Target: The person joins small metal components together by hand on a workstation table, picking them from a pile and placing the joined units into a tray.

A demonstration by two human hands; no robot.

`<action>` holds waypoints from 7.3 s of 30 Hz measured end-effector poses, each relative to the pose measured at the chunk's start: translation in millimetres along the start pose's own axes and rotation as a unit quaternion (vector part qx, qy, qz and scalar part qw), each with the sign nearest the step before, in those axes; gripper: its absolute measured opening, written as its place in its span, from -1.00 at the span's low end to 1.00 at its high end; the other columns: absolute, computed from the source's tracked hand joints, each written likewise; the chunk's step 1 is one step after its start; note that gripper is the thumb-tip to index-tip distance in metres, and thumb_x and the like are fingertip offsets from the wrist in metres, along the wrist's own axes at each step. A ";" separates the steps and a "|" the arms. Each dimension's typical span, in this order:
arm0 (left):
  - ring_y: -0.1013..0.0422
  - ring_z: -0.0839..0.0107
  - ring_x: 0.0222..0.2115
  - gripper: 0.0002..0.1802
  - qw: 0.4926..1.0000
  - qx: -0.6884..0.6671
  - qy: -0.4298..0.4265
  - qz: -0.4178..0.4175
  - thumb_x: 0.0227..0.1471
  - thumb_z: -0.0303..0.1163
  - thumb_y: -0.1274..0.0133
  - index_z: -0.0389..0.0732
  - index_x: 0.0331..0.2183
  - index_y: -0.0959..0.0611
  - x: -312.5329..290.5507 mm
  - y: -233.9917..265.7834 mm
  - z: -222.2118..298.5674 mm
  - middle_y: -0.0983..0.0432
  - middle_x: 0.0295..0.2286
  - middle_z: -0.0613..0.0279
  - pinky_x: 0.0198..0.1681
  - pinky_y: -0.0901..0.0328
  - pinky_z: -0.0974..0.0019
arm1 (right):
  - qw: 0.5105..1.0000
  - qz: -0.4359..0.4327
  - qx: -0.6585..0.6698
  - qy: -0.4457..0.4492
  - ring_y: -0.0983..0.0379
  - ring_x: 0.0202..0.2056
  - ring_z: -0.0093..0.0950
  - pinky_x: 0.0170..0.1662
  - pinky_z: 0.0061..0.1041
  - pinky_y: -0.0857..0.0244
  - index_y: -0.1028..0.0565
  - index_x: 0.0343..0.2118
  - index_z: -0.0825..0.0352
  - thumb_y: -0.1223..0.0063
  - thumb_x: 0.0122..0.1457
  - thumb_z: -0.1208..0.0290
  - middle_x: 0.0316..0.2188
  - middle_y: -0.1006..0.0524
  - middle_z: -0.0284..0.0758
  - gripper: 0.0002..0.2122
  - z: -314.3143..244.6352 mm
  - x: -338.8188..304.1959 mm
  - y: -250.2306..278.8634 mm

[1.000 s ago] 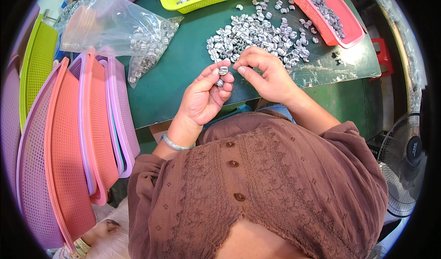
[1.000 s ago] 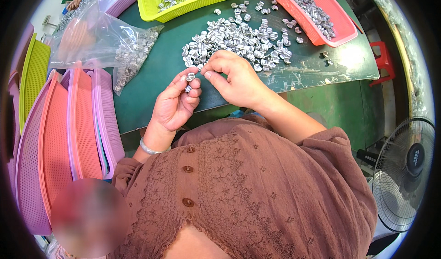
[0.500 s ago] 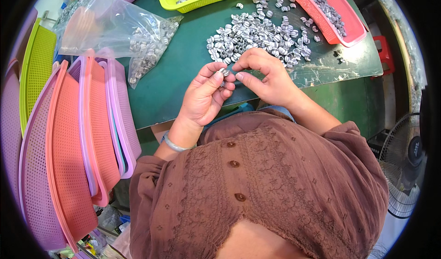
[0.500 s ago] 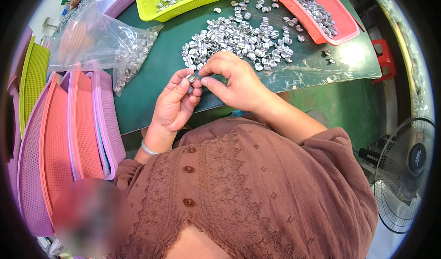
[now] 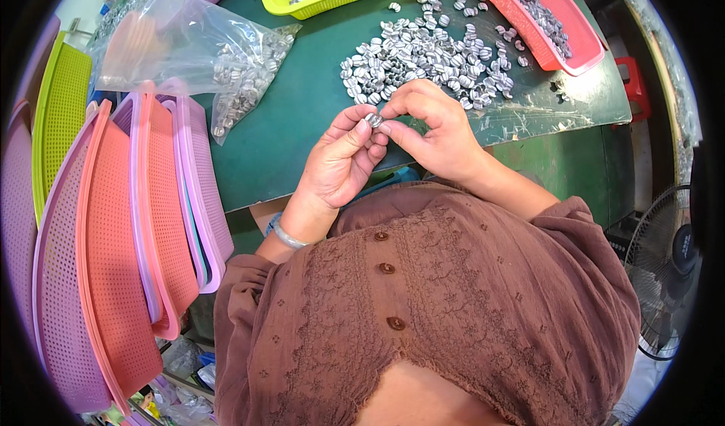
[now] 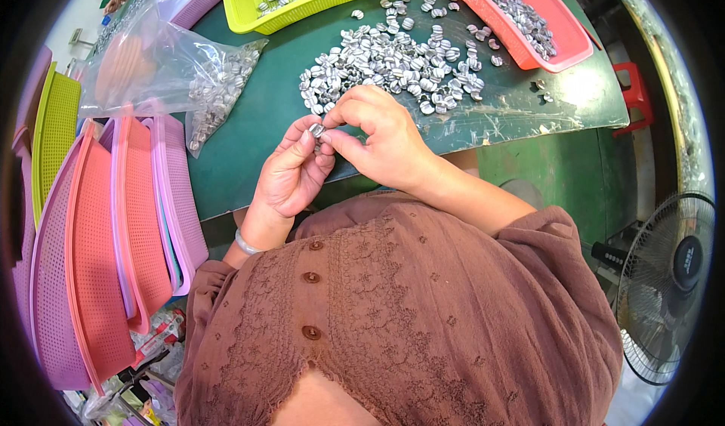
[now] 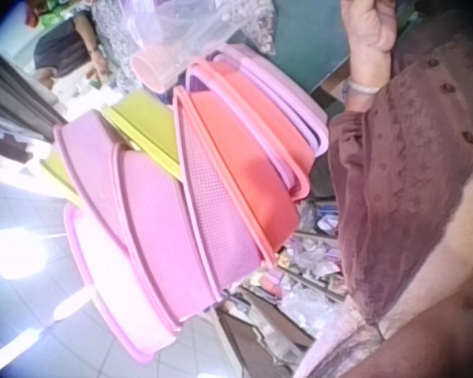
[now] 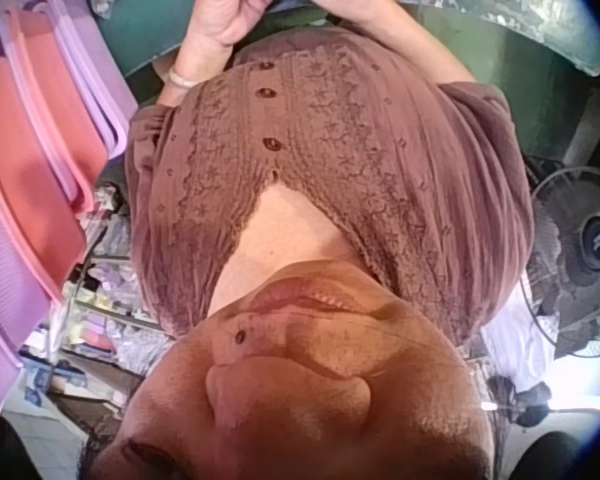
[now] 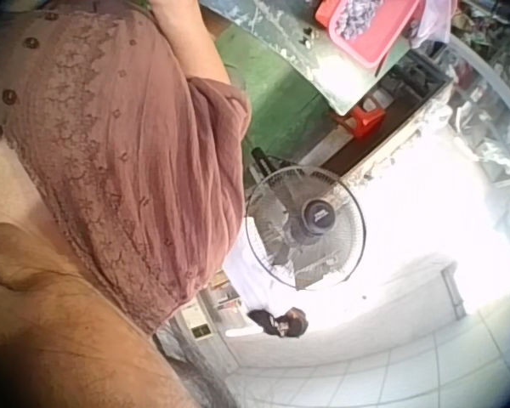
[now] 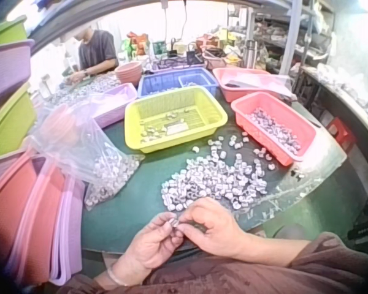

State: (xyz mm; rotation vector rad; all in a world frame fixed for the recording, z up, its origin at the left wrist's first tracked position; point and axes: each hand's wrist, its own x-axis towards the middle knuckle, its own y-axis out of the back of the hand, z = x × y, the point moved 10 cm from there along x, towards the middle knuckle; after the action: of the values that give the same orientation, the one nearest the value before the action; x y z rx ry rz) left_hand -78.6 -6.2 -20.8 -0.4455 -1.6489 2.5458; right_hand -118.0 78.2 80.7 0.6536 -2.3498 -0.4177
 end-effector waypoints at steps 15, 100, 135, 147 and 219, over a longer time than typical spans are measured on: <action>-0.43 0.47 -0.31 -0.82 0.999 0.027 -0.034 -0.025 0.05 -0.56 0.04 -0.22 -0.23 -0.50 -0.9 -8.9 5.3 -0.47 -0.34 0.22 -0.23 -0.37 0.47 | 1.000 0.005 0.016 0.010 -0.40 -0.34 -0.36 -0.28 -0.47 -0.28 -0.50 -0.40 0.32 -0.16 -0.14 0.61 -0.43 -0.46 -0.29 -0.83 -8.4 3.4 5.4; -0.26 0.67 -0.70 -0.68 0.722 0.670 -0.092 0.144 -0.03 -0.47 -0.02 -0.29 -0.16 -0.49 15.3 -13.3 25.7 -0.38 -0.61 0.40 -0.63 -0.19 0.55 | 0.968 -0.071 0.072 -0.232 -0.23 -0.46 -0.70 -0.43 -0.68 -0.16 -0.42 -0.38 0.37 0.12 -0.04 0.68 -0.47 -0.35 -0.47 -0.85 70.3 -12.0 7.7; -0.28 0.61 -0.62 -0.78 0.990 0.127 0.034 0.048 0.14 -0.30 0.11 -0.21 -0.29 -0.55 1.8 -13.3 -7.7 -0.40 -0.56 0.39 -0.61 -0.18 0.58 | 0.999 0.011 -0.030 0.018 -0.39 -0.51 -0.41 -0.48 -0.53 -0.27 -0.48 -0.43 0.34 -0.14 -0.10 0.61 -0.53 -0.40 -0.31 -0.87 -12.3 -3.8 16.1; -0.26 0.61 -0.61 -0.78 0.996 0.055 0.064 0.031 0.14 -0.31 0.12 -0.22 -0.28 -0.52 -1.2 -17.8 -16.4 -0.41 -0.55 0.38 -0.62 -0.13 0.59 | 0.997 0.033 -0.053 0.042 -0.40 -0.52 -0.39 -0.49 -0.51 -0.27 -0.48 -0.44 0.33 -0.18 -0.15 0.60 -0.54 -0.41 -0.31 -0.84 -19.0 -6.5 21.0; -0.34 0.46 -0.39 -0.72 1.000 -0.010 -0.001 0.012 0.15 -0.33 0.14 -0.31 -0.18 -0.46 4.1 -7.6 -6.7 -0.41 -0.39 0.24 -0.27 -0.32 0.42 | 0.989 0.055 0.037 -0.131 -0.20 -0.60 -0.75 -0.57 -0.75 -0.12 -0.48 -0.42 0.37 -0.13 -0.03 0.53 -0.59 -0.33 -0.47 -0.90 24.5 -11.8 30.7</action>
State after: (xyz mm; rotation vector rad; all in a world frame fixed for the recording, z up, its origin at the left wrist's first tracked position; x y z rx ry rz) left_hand -81.4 3.8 -17.4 -0.4686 -1.6824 2.5494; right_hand -137.1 113.0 70.5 0.5253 -2.6481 -0.3882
